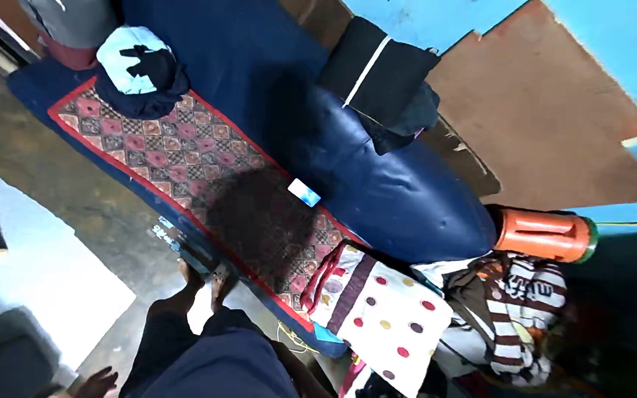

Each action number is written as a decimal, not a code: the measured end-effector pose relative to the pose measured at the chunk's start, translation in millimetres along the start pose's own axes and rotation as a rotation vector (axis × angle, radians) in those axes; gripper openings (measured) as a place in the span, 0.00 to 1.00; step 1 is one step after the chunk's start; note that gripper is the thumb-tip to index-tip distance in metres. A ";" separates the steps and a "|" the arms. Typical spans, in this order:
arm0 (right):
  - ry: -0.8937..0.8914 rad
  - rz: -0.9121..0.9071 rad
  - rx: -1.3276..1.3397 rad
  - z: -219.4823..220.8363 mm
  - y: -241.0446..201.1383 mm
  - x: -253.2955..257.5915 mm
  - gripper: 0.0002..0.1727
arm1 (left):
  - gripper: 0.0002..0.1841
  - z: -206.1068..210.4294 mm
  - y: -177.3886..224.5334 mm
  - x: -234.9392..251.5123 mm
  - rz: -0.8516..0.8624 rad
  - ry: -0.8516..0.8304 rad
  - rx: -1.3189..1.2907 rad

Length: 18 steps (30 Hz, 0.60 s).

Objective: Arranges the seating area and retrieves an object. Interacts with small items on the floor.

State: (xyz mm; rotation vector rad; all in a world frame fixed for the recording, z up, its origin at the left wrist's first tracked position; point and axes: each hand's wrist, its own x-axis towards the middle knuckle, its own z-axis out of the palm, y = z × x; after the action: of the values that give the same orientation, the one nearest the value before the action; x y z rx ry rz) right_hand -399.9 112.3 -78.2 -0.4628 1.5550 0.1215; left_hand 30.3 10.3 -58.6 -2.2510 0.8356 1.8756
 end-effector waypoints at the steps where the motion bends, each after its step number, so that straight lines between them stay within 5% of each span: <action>1: -0.006 -0.003 -0.005 -3.2 3.4 3.6 0.22 | 0.29 -0.5 4.8 1.4 0.005 0.010 -0.020; 18: -0.020 0.024 -0.322 -40.4 -83.1 11.3 0.22 | 0.24 12.1 -24.3 -11.1 -0.120 0.092 -0.123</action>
State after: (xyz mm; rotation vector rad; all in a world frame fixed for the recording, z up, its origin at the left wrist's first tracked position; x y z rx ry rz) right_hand -407.2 19.9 -69.8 -0.6937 1.5269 0.3974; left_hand 29.8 39.6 -57.6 -2.4174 0.5955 1.8292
